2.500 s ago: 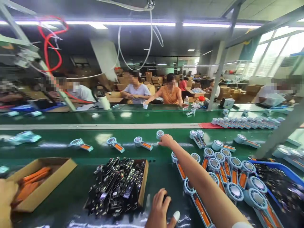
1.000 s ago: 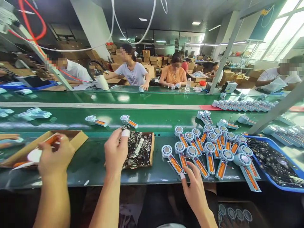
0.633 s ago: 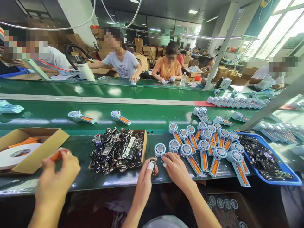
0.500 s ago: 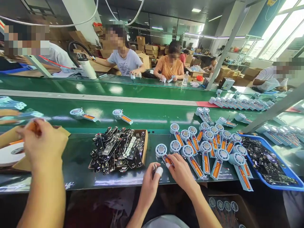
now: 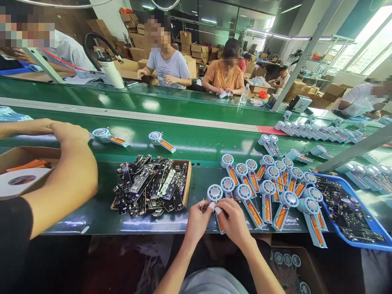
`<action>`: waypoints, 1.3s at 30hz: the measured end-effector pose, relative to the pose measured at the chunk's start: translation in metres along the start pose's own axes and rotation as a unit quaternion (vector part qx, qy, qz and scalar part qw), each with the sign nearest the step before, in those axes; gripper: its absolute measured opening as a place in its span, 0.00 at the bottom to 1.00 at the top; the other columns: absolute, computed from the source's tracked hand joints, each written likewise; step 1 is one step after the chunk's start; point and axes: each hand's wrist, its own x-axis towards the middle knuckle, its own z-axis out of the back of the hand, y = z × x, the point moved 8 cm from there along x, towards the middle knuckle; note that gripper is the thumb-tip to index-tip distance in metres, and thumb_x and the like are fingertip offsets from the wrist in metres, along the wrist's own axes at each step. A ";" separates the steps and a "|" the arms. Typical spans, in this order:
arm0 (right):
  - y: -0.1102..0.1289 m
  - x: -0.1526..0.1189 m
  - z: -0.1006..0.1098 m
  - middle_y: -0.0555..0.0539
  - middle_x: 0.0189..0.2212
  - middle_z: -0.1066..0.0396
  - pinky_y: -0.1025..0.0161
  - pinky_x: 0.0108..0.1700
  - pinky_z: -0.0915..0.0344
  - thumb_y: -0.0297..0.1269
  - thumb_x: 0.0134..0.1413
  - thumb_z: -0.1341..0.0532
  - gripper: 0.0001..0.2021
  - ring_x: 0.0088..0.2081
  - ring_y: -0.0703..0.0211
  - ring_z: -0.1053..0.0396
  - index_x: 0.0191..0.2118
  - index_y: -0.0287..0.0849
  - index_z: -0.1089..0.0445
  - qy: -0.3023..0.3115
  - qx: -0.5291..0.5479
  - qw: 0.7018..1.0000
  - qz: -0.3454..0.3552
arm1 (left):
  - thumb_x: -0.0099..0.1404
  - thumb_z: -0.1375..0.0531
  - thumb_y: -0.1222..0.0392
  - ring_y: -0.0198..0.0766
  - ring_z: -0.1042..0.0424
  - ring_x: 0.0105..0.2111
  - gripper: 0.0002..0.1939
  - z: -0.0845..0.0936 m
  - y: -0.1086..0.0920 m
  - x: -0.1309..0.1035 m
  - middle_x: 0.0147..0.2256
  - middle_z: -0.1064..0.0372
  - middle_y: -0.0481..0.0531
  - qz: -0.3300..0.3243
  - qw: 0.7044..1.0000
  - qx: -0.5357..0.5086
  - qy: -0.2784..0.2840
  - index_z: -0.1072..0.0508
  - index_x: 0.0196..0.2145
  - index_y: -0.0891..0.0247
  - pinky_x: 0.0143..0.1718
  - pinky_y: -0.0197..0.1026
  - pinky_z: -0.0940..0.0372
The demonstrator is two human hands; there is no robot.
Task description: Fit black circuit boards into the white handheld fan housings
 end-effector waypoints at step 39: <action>0.002 -0.002 -0.012 0.48 0.29 0.26 0.65 0.33 0.35 0.30 0.61 0.42 0.13 0.29 0.59 0.31 0.47 0.44 0.23 0.108 0.016 0.993 -0.050 | 0.63 0.43 0.48 0.40 0.34 0.27 0.14 0.015 0.009 -0.037 0.25 0.31 0.48 -0.002 1.000 0.023 -0.013 0.28 0.30 0.61 0.31 0.39 0.37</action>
